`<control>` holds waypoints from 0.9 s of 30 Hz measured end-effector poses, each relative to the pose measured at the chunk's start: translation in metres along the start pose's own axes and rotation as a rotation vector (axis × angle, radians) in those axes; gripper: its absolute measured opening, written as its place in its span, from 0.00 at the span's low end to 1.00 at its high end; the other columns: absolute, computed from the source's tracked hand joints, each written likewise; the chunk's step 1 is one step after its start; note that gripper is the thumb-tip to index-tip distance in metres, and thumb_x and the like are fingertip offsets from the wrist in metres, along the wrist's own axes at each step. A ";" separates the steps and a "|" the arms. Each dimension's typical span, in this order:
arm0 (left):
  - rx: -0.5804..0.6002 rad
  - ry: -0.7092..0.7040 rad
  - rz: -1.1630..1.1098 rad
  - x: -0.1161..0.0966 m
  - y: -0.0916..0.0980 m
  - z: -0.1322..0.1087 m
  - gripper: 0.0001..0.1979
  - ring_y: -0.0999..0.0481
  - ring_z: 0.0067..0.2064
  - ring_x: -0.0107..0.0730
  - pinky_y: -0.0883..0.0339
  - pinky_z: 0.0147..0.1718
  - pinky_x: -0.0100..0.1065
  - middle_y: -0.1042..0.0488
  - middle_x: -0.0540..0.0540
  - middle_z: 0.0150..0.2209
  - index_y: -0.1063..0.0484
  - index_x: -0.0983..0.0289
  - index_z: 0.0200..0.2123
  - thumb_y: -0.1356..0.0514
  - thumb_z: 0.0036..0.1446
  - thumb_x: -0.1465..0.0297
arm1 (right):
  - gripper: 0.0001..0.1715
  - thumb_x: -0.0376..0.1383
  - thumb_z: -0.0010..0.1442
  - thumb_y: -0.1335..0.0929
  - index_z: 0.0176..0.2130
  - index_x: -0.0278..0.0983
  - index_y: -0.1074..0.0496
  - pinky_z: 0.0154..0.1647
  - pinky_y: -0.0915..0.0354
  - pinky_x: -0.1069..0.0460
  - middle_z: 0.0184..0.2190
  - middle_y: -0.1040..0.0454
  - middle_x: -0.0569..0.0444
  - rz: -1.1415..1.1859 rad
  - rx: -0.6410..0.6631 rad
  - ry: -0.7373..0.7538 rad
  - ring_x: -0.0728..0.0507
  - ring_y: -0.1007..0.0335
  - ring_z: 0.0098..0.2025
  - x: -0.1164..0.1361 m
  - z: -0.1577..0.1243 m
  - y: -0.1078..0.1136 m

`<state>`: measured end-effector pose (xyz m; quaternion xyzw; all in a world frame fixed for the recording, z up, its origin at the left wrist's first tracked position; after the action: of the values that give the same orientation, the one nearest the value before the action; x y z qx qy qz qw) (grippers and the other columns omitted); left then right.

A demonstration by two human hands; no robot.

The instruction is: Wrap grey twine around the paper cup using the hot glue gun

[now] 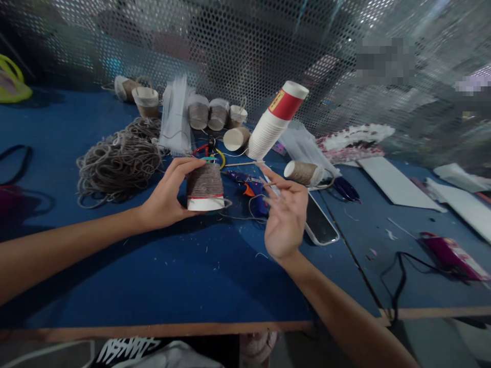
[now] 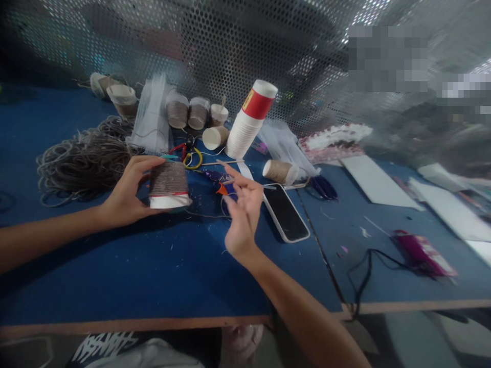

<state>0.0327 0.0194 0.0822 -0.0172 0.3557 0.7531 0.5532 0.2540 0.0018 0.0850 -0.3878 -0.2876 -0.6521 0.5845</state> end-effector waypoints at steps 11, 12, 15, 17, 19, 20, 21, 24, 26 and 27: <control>-0.057 0.025 0.005 0.008 0.000 -0.002 0.35 0.28 0.59 0.46 0.23 0.54 0.46 0.34 0.62 0.56 0.41 0.60 0.63 0.32 0.57 0.58 | 0.09 0.41 0.62 0.37 0.44 0.48 0.32 0.64 0.45 0.29 0.55 0.21 0.59 -0.393 0.539 0.258 0.33 0.35 0.62 0.037 -0.028 -0.043; -0.061 0.015 -0.002 0.008 0.000 -0.002 0.35 0.28 0.59 0.46 0.23 0.54 0.46 0.34 0.63 0.56 0.41 0.60 0.63 0.32 0.57 0.57 | 0.11 0.39 0.62 0.37 0.45 0.48 0.33 0.62 0.44 0.30 0.56 0.22 0.59 -0.407 0.601 0.266 0.34 0.34 0.60 0.039 -0.032 -0.048; -0.045 0.023 -0.013 0.009 -0.001 -0.003 0.36 0.28 0.59 0.46 0.23 0.54 0.46 0.34 0.63 0.57 0.42 0.59 0.64 0.33 0.57 0.56 | 0.11 0.37 0.62 0.38 0.46 0.48 0.34 0.60 0.45 0.32 0.58 0.24 0.61 -0.429 0.662 0.274 0.36 0.33 0.57 0.040 -0.034 -0.052; -0.041 0.027 -0.021 0.008 -0.001 -0.003 0.36 0.28 0.59 0.46 0.24 0.53 0.45 0.34 0.63 0.57 0.43 0.60 0.64 0.33 0.58 0.56 | 0.10 0.37 0.62 0.38 0.45 0.47 0.34 0.59 0.45 0.33 0.59 0.25 0.62 -0.442 0.669 0.271 0.36 0.34 0.56 0.036 -0.032 -0.052; -0.053 0.029 -0.023 0.007 0.000 -0.003 0.35 0.28 0.58 0.45 0.24 0.53 0.44 0.34 0.63 0.57 0.42 0.60 0.64 0.33 0.58 0.57 | 0.09 0.37 0.62 0.38 0.44 0.47 0.34 0.58 0.44 0.34 0.60 0.25 0.63 -0.447 0.657 0.265 0.36 0.36 0.56 0.033 -0.030 -0.050; -0.061 0.029 -0.023 0.006 0.001 -0.002 0.35 0.27 0.58 0.45 0.24 0.52 0.43 0.33 0.63 0.56 0.42 0.60 0.63 0.33 0.58 0.57 | 0.08 0.37 0.62 0.38 0.43 0.47 0.34 0.58 0.44 0.34 0.59 0.24 0.63 -0.451 0.646 0.252 0.36 0.37 0.56 0.031 -0.030 -0.049; -0.070 0.025 -0.024 0.005 0.002 -0.002 0.35 0.27 0.57 0.44 0.23 0.50 0.42 0.33 0.63 0.56 0.41 0.60 0.63 0.32 0.57 0.56 | 0.08 0.38 0.63 0.38 0.43 0.47 0.33 0.58 0.44 0.34 0.59 0.24 0.63 -0.456 0.636 0.237 0.36 0.37 0.56 0.029 -0.029 -0.047; -0.085 0.032 -0.027 0.005 0.003 -0.002 0.36 0.27 0.56 0.44 0.21 0.43 0.37 0.34 0.63 0.55 0.41 0.60 0.62 0.32 0.56 0.54 | 0.08 0.42 0.65 0.39 0.41 0.46 0.33 0.59 0.45 0.34 0.58 0.23 0.63 -0.440 0.613 0.190 0.36 0.37 0.56 0.025 -0.028 -0.045; -0.080 0.042 -0.038 0.006 0.002 -0.002 0.36 0.27 0.56 0.44 0.21 0.42 0.36 0.34 0.63 0.55 0.41 0.59 0.63 0.33 0.56 0.53 | 0.10 0.44 0.66 0.40 0.40 0.46 0.32 0.60 0.45 0.34 0.55 0.22 0.61 -0.400 0.583 0.166 0.36 0.35 0.55 0.022 -0.027 -0.042; -0.078 0.041 -0.051 0.006 0.002 -0.002 0.36 0.27 0.57 0.44 0.21 0.43 0.36 0.35 0.63 0.55 0.41 0.58 0.63 0.33 0.57 0.53 | 0.12 0.45 0.67 0.41 0.39 0.46 0.31 0.61 0.45 0.34 0.54 0.21 0.60 -0.373 0.561 0.151 0.37 0.35 0.54 0.021 -0.026 -0.041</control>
<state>0.0282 0.0229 0.0790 -0.0634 0.3367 0.7517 0.5635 0.2093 -0.0251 0.0919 -0.1033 -0.4776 -0.6702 0.5586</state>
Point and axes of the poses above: each hand's wrist, its own z-axis towards the middle knuckle, its own y-axis out of the back of the hand, x = y × z, the point moved 8 cm from there along z, towards the middle knuckle
